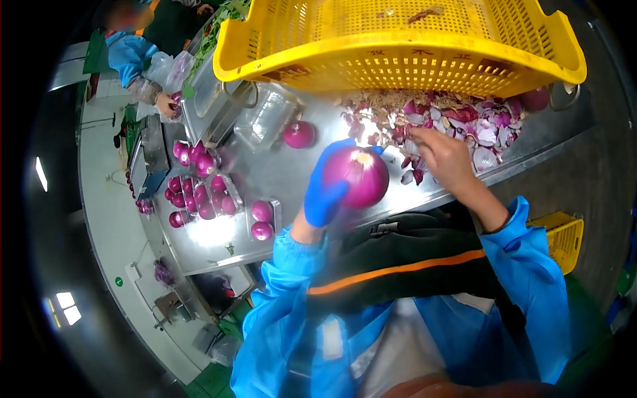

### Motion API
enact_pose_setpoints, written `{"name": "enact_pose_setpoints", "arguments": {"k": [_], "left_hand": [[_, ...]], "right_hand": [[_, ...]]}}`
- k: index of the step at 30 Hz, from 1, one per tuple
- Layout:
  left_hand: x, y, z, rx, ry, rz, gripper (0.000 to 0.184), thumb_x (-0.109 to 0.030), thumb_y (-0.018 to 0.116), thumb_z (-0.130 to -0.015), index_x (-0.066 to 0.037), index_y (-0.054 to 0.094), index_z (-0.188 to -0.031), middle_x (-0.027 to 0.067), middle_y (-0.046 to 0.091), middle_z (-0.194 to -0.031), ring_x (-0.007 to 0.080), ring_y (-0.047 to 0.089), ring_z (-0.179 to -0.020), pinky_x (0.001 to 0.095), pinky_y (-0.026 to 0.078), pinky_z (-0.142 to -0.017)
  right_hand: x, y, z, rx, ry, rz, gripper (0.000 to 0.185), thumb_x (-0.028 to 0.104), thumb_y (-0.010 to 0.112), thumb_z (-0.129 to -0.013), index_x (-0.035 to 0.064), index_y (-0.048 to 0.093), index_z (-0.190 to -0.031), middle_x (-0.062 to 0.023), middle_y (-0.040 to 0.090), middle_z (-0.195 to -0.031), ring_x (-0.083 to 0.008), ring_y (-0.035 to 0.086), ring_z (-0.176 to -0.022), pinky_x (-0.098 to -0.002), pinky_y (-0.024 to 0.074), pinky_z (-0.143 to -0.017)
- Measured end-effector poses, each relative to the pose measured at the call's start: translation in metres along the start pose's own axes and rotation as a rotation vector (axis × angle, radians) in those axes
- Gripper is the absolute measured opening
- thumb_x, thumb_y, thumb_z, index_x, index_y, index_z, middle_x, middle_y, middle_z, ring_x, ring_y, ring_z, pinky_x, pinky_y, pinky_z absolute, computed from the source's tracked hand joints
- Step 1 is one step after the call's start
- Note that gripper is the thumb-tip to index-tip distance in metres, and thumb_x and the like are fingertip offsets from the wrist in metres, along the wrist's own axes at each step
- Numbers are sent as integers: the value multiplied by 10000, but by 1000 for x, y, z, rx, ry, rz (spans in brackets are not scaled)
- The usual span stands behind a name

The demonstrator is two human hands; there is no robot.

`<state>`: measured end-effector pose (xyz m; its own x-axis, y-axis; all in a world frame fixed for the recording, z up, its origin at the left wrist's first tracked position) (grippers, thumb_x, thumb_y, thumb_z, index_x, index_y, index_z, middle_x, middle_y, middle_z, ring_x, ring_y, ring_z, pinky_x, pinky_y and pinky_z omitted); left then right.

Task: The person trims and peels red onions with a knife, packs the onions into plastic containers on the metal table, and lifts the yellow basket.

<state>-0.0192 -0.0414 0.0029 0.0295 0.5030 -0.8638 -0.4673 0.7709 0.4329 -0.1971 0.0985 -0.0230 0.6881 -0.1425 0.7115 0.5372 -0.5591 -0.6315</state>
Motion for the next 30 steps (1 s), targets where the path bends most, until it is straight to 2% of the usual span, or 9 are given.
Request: {"name": "enact_pose_setpoints", "arguments": {"k": [5,8,13,16,18,23,26,27,30], "left_hand": [[1,-12,-6,-211,29,-402,769,-317,789,-784,-36,396,-1383,126,533,-1296,233,527,-1199,395,446,-1018],[18,-17,-13,-135,26,-407,765,-257,819,-776,-56,395,-1381,107,534,-1291,232,514,-1208,380,423,-1040],[27,-6,-11,-94,-50,-338,716,-160,759,-825,-75,366,-1418,102,514,-1331,234,510,-1221,381,441,-1034],[33,-12,-10,-86,-80,-369,749,-202,785,-807,-80,370,-1418,109,510,-1337,239,518,-1216,386,449,-1026],[31,-13,-9,-85,-74,-383,773,-227,799,-794,-83,370,-1420,114,509,-1338,242,519,-1217,389,451,-1024],[34,-10,-5,-63,-56,-396,809,-262,826,-770,-79,377,-1418,117,512,-1336,246,533,-1205,389,454,-1013],[44,-12,-4,-38,-36,-397,818,-279,840,-758,-76,388,-1410,114,527,-1324,240,542,-1194,386,457,-1005],[45,-11,-3,-38,-27,-398,819,-283,842,-755,-77,392,-1407,115,530,-1320,239,544,-1193,386,457,-1005],[51,-12,-4,-27,15,-473,818,-295,848,-746,-78,404,-1397,120,539,-1312,239,548,-1188,386,457,-1006]], "right_hand": [[42,0,-15,17,-10,-183,271,171,727,-829,70,671,-1074,-124,689,-919,-257,682,-728,-343,536,-612],[56,0,-25,-20,-86,-181,302,213,765,-805,72,675,-1056,-122,679,-909,-226,675,-723,-329,531,-608],[72,0,-31,-12,-282,-73,154,80,738,-749,62,610,-832,-80,609,-750,-256,635,-636,-343,492,-528],[54,4,-31,28,-140,-67,176,138,687,-773,72,573,-889,-105,612,-784,-306,630,-679,-394,494,-569],[18,24,-24,122,91,-129,236,242,664,-877,56,621,-1016,-150,654,-846,-332,644,-683,-412,503,-580],[24,33,-19,362,206,-587,277,253,601,-944,42,630,-1121,-78,694,-908,-134,667,-779,-281,515,-643],[25,29,-16,455,396,-737,230,122,631,-913,-15,647,-1096,-105,683,-947,-169,650,-910,-326,509,-805],[23,30,-14,434,429,-747,148,92,637,-904,-5,648,-1014,-63,663,-905,-143,626,-860,-306,499,-775],[17,35,-11,401,271,-749,247,182,620,-919,12,626,-1098,-47,678,-872,-135,641,-800,-300,517,-705]]}}
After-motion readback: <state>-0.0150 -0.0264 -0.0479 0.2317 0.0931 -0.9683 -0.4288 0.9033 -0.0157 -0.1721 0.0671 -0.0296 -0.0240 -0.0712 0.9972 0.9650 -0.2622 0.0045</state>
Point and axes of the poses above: each hand's wrist, its own z-axis away from the middle knuckle, its own y-axis out of the palm, x = y × z, the point moved 6 cm from there along -z, towards the middle knuckle
